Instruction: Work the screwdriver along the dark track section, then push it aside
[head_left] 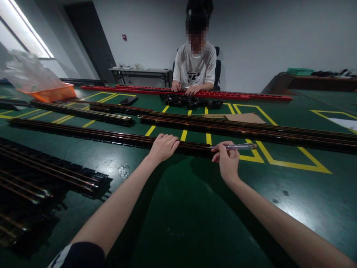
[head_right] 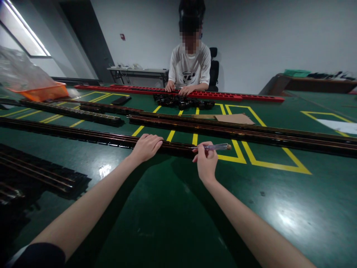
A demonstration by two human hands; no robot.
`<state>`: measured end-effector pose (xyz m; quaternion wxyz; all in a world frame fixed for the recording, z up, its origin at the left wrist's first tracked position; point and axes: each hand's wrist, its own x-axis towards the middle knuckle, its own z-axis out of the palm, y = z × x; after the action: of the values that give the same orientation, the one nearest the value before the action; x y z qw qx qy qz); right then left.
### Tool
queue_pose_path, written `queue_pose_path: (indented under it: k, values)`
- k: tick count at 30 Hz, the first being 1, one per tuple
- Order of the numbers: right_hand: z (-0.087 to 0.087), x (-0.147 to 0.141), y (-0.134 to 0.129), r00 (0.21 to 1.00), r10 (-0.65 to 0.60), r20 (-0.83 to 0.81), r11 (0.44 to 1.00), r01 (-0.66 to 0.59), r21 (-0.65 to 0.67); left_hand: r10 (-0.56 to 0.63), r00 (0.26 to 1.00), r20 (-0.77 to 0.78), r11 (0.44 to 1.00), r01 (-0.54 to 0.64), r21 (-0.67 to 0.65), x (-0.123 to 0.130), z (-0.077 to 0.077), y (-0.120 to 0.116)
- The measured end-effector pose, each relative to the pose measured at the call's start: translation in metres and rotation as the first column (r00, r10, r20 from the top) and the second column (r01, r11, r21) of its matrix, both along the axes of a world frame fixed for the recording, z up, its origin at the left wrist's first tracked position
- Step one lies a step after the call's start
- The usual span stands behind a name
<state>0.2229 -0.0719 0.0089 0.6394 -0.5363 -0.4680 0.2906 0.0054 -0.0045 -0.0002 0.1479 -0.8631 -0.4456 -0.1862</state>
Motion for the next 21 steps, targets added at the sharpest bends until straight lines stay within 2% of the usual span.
queue_pose_path:
  k: [10,21]
  values:
    - [-0.0009,-0.0014,-0.0002,0.999,0.042,0.020,0.999,-0.042,0.002,0.073,0.996,0.047,0.997,-0.073,-0.001,0.0011,0.0035,0.0005]
    - [-0.0011,-0.0027,-0.0011,0.998,0.058,0.015,0.998,-0.058,-0.002,0.147,0.984,0.099,0.989,-0.147,-0.010,-0.0028,0.0008,0.0035]
